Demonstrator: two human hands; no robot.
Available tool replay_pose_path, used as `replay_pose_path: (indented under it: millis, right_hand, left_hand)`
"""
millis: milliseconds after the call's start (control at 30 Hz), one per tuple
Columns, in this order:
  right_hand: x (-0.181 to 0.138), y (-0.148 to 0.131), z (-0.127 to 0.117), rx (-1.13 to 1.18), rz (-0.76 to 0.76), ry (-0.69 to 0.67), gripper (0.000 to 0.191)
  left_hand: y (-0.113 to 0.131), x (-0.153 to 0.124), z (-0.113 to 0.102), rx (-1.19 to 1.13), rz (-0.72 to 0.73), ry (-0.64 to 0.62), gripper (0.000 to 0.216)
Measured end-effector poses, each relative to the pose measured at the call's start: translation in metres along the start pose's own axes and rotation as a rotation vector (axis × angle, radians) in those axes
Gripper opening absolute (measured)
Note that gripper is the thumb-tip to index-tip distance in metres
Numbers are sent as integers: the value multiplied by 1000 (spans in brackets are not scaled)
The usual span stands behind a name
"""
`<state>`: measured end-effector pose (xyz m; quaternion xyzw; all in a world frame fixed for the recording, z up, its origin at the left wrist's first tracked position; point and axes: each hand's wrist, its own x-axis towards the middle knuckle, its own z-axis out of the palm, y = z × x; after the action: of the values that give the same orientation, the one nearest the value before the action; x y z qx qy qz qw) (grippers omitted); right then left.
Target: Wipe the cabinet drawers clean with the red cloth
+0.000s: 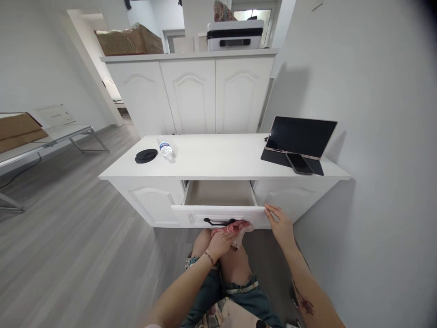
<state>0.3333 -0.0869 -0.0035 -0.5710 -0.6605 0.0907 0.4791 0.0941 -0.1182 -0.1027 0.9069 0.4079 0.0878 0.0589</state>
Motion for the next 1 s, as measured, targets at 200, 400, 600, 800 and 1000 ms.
replay_pose_path:
  millis: [200,400,600,800,1000]
  right_hand:
    - [0,-2,1,-5,-6,23,43]
    - [-1,-4,1,2,19,12,40]
    - [-2,-1,2,27,37,5,37]
    - [-2,0,3,11,36,8,36]
    - [-2,1,3,25,44,11,38]
  left_hand:
    - [-36,-41,-4,15,-103,-10,57]
    - [-77,-87,-7,223,-107,5,58]
    - [-105,-126,-27,344,-211,94,61]
    - [-111,-132,-59,345,-335,278,60]
    - [-98,-110,-61,301,-327,481,54]
